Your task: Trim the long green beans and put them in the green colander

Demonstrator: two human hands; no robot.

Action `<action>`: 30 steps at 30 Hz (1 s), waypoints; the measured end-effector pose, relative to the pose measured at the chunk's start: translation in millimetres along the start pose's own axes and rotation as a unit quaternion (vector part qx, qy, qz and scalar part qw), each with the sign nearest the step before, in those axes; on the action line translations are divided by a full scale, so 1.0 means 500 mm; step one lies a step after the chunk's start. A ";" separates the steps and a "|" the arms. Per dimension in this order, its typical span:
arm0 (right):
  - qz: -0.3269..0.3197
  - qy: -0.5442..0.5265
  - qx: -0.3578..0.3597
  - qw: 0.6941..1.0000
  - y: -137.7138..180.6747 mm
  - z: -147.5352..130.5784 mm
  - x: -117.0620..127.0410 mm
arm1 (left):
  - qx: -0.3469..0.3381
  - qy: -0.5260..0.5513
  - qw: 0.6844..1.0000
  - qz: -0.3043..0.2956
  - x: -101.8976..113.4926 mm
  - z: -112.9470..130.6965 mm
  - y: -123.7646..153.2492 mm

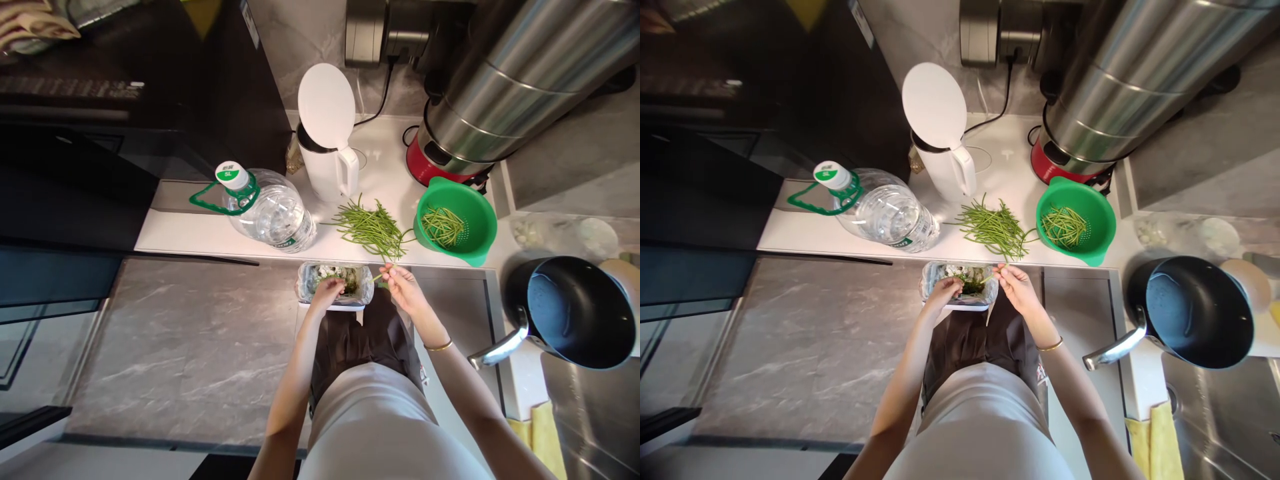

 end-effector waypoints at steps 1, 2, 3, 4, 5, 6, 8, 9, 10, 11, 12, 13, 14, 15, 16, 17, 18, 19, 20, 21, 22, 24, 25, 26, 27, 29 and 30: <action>0.005 -0.007 0.004 1.000 0.001 -0.006 0.004 | 0.011 -0.034 0.999 0.022 0.010 -0.009 0.000; 0.008 -0.009 0.009 1.000 0.001 -0.013 0.008 | 0.018 -0.060 0.997 0.041 0.018 -0.016 -0.001; 0.008 -0.008 0.014 1.000 0.002 -0.019 0.009 | 0.021 -0.075 0.995 0.054 0.024 -0.021 -0.001; 0.006 -0.006 0.017 1.000 0.002 -0.024 0.009 | 0.023 -0.084 0.994 0.063 0.028 -0.026 -0.002; 0.001 -0.007 0.019 1.000 0.002 -0.029 0.007 | 0.027 -0.098 0.992 0.071 0.030 -0.028 -0.003; -0.004 -0.010 0.019 1.000 0.002 -0.032 0.004 | 0.033 -0.118 0.990 0.076 0.031 -0.030 -0.004; -0.009 -0.020 0.020 1.000 0.002 -0.039 -0.004 | 0.041 -0.165 0.983 0.076 0.026 -0.026 -0.007; -0.009 -0.025 0.021 0.999 0.002 -0.041 -0.008 | 0.033 -0.183 0.980 0.071 0.019 -0.018 -0.009; -0.008 -0.030 0.022 0.999 0.003 -0.042 -0.012 | 0.013 -0.191 0.979 0.063 0.010 -0.007 -0.009; -0.007 -0.033 0.023 0.999 0.003 -0.043 -0.015 | -0.016 -0.184 0.981 0.057 0.000 0.009 -0.008; -0.006 -0.033 0.025 0.999 0.003 -0.044 -0.018 | -0.052 -0.162 0.984 0.051 -0.010 0.029 -0.004; -0.006 -0.029 0.027 0.999 0.004 -0.043 -0.020 | -0.089 -0.136 0.985 0.049 -0.019 0.052 0.002; -0.004 -0.022 0.029 0.999 0.004 -0.043 -0.021 | -0.124 -0.112 0.985 0.048 -0.028 0.077 0.012; -0.001 -0.012 0.031 0.999 0.004 -0.042 -0.022 | -0.153 -0.095 0.982 0.048 -0.036 0.103 0.024; 0.004 -0.002 0.033 0.999 0.004 -0.041 -0.021 | -0.183 -0.094 0.978 0.046 -0.044 0.130 0.037; 0.008 0.009 0.034 0.999 0.004 -0.040 -0.019 | -0.210 -0.101 0.972 0.041 -0.052 0.157 0.050; 0.013 0.016 0.035 0.999 0.003 -0.040 -0.018 | -0.234 -0.115 0.965 0.034 -0.060 0.181 0.064; 0.017 0.021 0.036 0.999 0.002 -0.040 -0.017 | -0.255 -0.134 0.957 0.028 -0.067 0.201 0.076; 0.019 0.021 0.037 0.999 0.002 -0.040 -0.017 | -0.272 -0.156 0.949 0.023 -0.073 0.218 0.086; 0.020 0.019 0.037 0.999 0.001 -0.041 -0.017 | -0.286 -0.178 0.941 0.019 -0.079 0.229 0.094; 0.020 0.015 0.035 0.999 0.000 -0.041 -0.018 | -0.296 -0.200 0.934 0.016 -0.084 0.237 0.099; 0.019 0.011 0.028 0.999 0.000 -0.041 -0.020 | -0.306 -0.237 0.922 0.015 -0.092 0.243 0.105; 0.019 0.013 0.024 0.999 0.000 -0.041 -0.021 | -0.306 -0.252 0.918 0.016 -0.095 0.242 0.106; 0.019 0.017 0.021 0.999 0.000 -0.041 -0.021 | -0.306 -0.264 0.915 0.019 -0.097 0.241 0.107; 0.019 0.023 0.020 0.999 0.001 -0.041 -0.021 | -0.304 -0.274 0.912 0.022 -0.098 0.240 0.107; 0.015 0.040 0.022 0.999 0.002 -0.042 -0.019 | -0.301 -0.288 0.909 0.021 -0.101 0.238 0.108; 0.011 0.050 0.023 0.998 0.002 -0.042 -0.018 | -0.300 -0.293 0.908 0.017 -0.102 0.238 0.108</action>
Point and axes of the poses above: each hand's wrist, its own y-axis away from the middle knuckle, its own x-axis out of the back of the hand, z = x × y, the point moved 6 cm from there along -y, towards the middle knuckle, and after that the axes turned 15 degrees about -z, right-handed, at the moved point
